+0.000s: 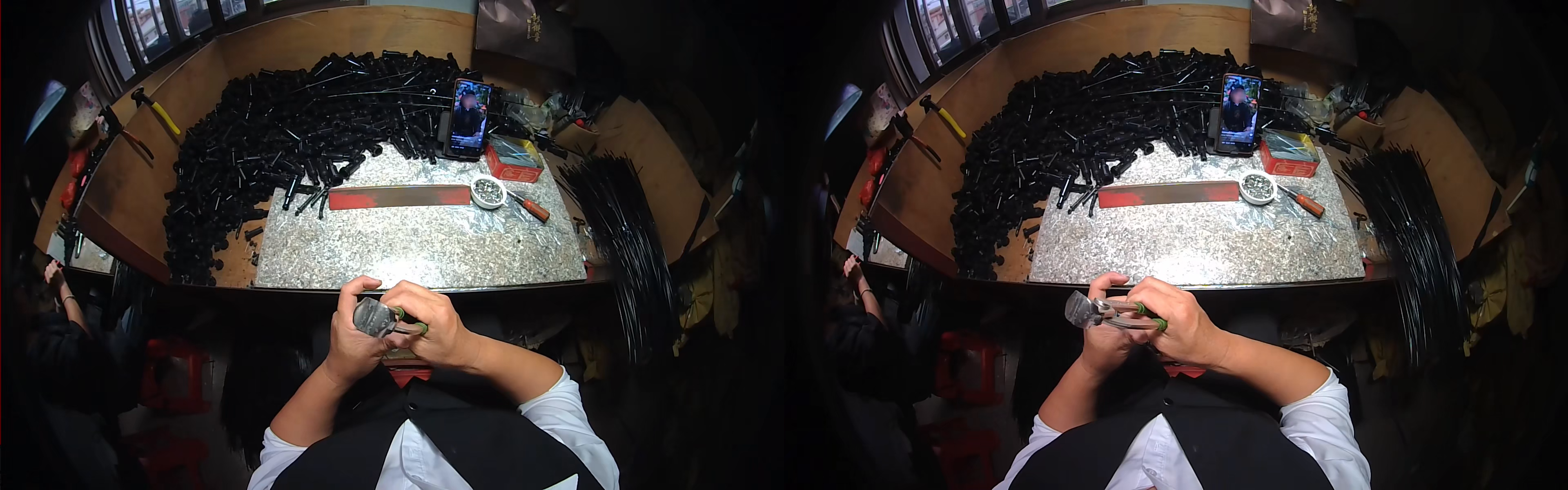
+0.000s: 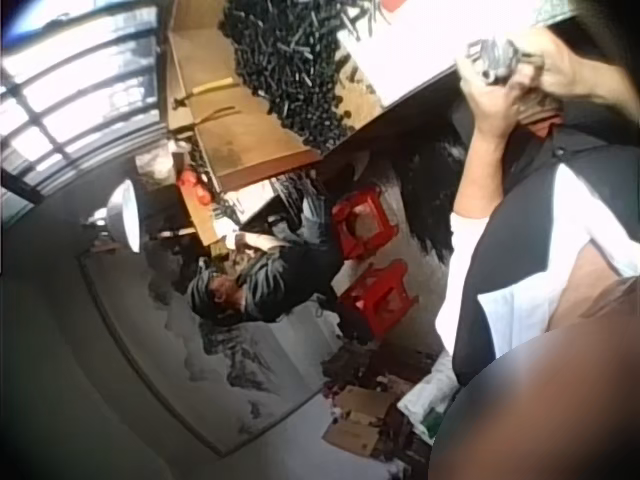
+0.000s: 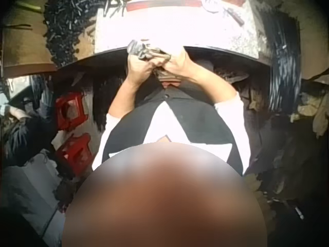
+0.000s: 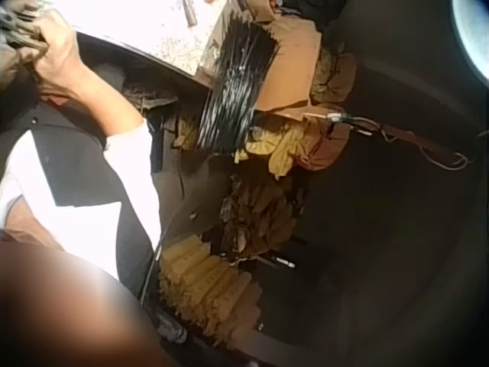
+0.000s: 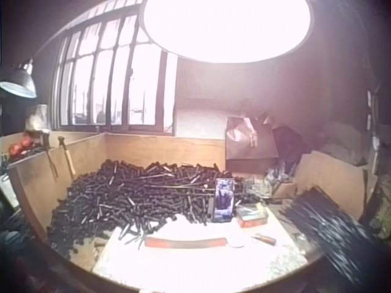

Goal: Assembling the ribs and central hubs of umbrella frames using pliers and wire.

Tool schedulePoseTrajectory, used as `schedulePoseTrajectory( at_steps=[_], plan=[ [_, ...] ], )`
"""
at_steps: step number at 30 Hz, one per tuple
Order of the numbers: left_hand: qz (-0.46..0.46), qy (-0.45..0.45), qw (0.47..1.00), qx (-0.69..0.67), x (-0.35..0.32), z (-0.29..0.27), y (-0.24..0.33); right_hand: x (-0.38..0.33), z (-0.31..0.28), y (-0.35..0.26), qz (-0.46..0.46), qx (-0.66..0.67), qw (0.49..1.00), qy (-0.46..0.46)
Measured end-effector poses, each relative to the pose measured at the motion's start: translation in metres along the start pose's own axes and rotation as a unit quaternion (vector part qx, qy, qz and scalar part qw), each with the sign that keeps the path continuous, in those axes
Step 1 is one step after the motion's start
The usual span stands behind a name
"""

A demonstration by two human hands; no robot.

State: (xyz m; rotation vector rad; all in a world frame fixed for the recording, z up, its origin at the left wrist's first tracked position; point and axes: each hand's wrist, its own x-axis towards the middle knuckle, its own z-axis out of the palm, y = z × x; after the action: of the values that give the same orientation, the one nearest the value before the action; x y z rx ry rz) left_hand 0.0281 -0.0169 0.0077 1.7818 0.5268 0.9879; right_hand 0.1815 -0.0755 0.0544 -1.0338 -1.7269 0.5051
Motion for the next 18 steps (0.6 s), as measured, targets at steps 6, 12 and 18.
schedulePoseTrajectory(
  at_steps=[6, 12, 18],
  plan=[
    [-0.035, 0.013, 0.998, -0.044, 0.001, 0.003, 0.015, 0.004, -0.001, 0.0, -0.054, -0.026, 0.998, -0.022],
    [-0.028, -0.001, 0.998, -0.063, 0.0, -0.004, 0.012, 0.005, 0.002, -0.001, -0.076, -0.042, 0.996, -0.021],
    [-0.087, -0.019, 0.976, -0.197, -0.001, -0.004, 0.021, 0.006, 0.005, -0.002, -0.093, -0.052, 0.994, 0.0]
  ],
)
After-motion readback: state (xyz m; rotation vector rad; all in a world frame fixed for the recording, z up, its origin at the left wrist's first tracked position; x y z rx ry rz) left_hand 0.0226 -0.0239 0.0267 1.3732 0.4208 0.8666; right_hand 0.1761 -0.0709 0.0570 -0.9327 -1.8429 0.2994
